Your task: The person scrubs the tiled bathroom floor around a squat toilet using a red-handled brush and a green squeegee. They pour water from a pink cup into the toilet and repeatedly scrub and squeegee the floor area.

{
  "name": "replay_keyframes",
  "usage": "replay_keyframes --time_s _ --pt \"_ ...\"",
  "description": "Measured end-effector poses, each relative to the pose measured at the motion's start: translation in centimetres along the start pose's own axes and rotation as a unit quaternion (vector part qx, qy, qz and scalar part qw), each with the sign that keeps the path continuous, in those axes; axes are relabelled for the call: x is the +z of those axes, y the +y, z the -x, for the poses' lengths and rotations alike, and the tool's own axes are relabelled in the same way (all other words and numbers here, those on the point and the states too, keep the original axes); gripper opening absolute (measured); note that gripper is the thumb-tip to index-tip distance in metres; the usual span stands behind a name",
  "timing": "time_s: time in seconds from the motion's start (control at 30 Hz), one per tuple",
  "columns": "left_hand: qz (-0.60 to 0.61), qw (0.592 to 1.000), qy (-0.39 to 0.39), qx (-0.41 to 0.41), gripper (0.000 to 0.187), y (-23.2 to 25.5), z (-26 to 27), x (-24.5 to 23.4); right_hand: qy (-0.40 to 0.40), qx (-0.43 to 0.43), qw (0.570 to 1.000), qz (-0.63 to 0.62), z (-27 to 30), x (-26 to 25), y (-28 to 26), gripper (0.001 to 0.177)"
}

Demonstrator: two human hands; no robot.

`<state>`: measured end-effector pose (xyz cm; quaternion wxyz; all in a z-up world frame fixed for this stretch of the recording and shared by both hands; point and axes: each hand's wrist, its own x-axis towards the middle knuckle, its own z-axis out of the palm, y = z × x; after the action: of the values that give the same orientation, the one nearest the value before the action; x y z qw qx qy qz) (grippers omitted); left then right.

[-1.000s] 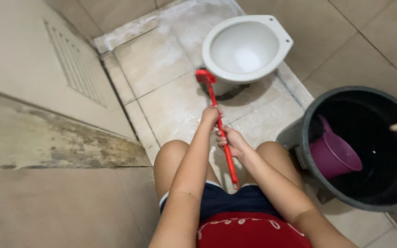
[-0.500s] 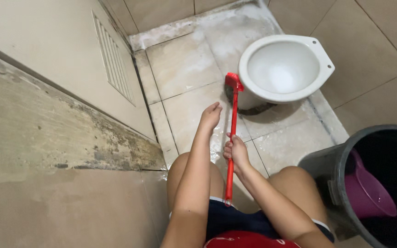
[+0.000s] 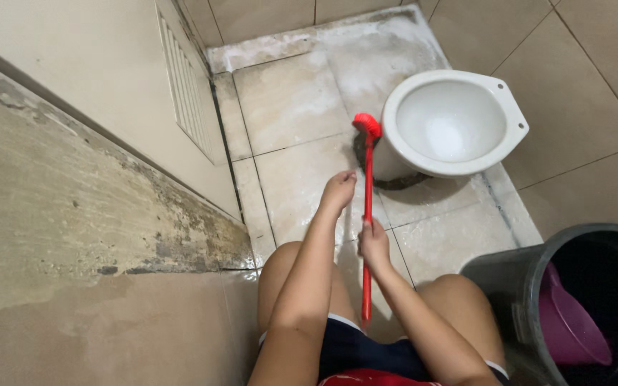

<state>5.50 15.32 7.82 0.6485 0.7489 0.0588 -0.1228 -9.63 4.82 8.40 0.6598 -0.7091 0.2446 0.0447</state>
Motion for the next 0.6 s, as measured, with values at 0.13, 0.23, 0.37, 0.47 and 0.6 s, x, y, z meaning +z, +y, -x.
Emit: replay_keyframes --time_s 0.13,0.23,0.37,0.47,0.6 --pt "-0.031 1.0 0.003 0.002 0.041 0.3 0.2 0.9 -0.021 -0.007 0.998 -0.062 -0.1 -0.7 -0.7 0.031" --pt "-0.037 0.998 0.018 0.041 0.04 1.0 0.5 1.6 -0.003 -0.018 0.994 -0.107 -5.8 -0.2 -4.3 0.031" --pt "-0.029 0.998 0.055 0.034 0.039 2.3 1.3 1.9 -0.069 0.03 0.944 -0.321 -10.7 -0.8 -9.0 0.02" --pt "0.017 0.997 0.075 0.006 0.038 3.1 1.2 1.5 -0.145 0.054 0.93 -0.334 -8.9 -1.0 -9.6 0.023" --pt "0.051 0.994 0.084 0.048 0.038 2.4 0.7 1.1 -0.158 0.117 0.888 -0.417 -5.3 0.6 -8.8 0.027"
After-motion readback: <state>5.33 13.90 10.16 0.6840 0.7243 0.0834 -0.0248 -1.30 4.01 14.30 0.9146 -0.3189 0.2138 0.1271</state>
